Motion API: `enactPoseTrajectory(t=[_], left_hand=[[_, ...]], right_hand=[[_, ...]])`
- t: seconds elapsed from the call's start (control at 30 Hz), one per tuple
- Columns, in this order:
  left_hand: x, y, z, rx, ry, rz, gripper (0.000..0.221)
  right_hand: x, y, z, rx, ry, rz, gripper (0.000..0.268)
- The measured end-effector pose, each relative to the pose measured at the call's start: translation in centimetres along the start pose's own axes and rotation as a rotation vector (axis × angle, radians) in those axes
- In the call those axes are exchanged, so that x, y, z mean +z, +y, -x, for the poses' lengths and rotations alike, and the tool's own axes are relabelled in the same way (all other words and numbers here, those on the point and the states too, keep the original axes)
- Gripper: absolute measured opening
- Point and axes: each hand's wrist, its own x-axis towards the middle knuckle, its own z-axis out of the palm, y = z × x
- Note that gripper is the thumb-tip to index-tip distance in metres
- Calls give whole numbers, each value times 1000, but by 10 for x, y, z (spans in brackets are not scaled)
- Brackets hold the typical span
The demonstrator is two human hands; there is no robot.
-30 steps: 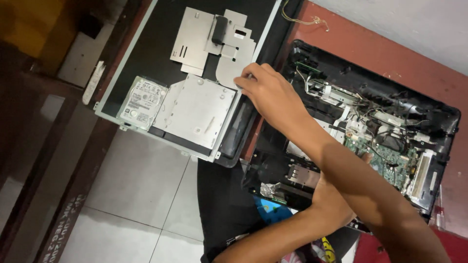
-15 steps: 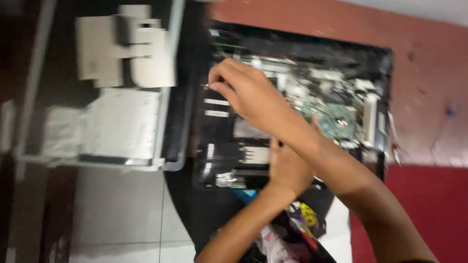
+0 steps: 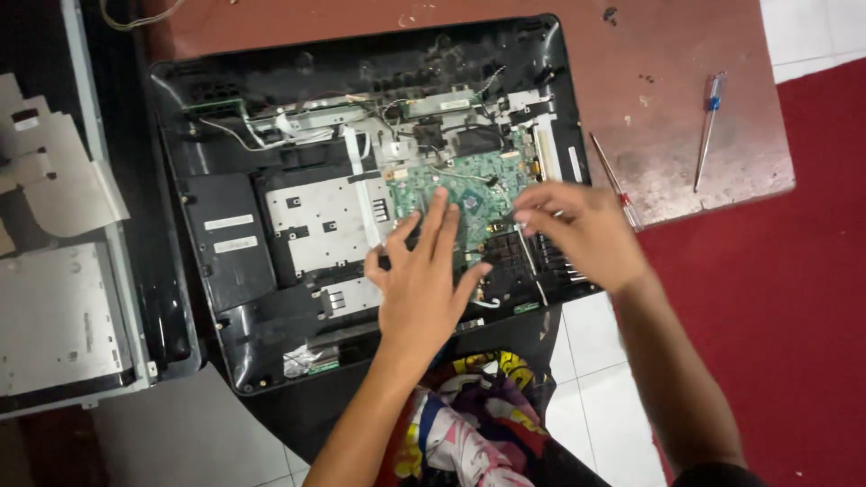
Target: Repairing an all-in-one computer by manipulating internal components like RAM and hard drive
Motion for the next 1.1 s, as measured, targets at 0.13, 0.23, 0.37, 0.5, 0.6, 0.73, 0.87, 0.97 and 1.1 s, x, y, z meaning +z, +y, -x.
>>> enactPoseTrajectory(t=[0.13, 0.23, 0.37, 0.5, 0.6, 0.73, 0.87, 0.97, 1.1], left_hand=[[-2, 5, 0, -13, -1, 70, 74], [2, 5, 0, 2, 16, 38, 73], [-3, 7, -2, -22, -12, 53, 71], [0, 5, -2, -20, -17, 35, 73], [0, 4, -1, -9, -3, 57, 71], [-6, 6, -1, -7, -5, 60, 71], [-6, 4, 0, 13, 6, 44, 71], [-5, 5, -1, 5, -2, 71, 70], [-4, 3, 0, 11, 1, 59, 69]], right_hand=[[18, 4, 4, 117, -61, -153, 18], [17, 8, 0, 37, 15, -15, 17], [15, 8, -2, -81, 39, 159, 13], [14, 2, -2, -75, 10, 213, 12], [17, 4, -2, -78, 5, 220, 11], [20, 9, -1, -57, -25, 291, 10], [22, 10, 2, -33, -22, 320, 11], [23, 7, 3, 2, -35, 340, 9], [23, 6, 6, 1, -29, 337, 10]])
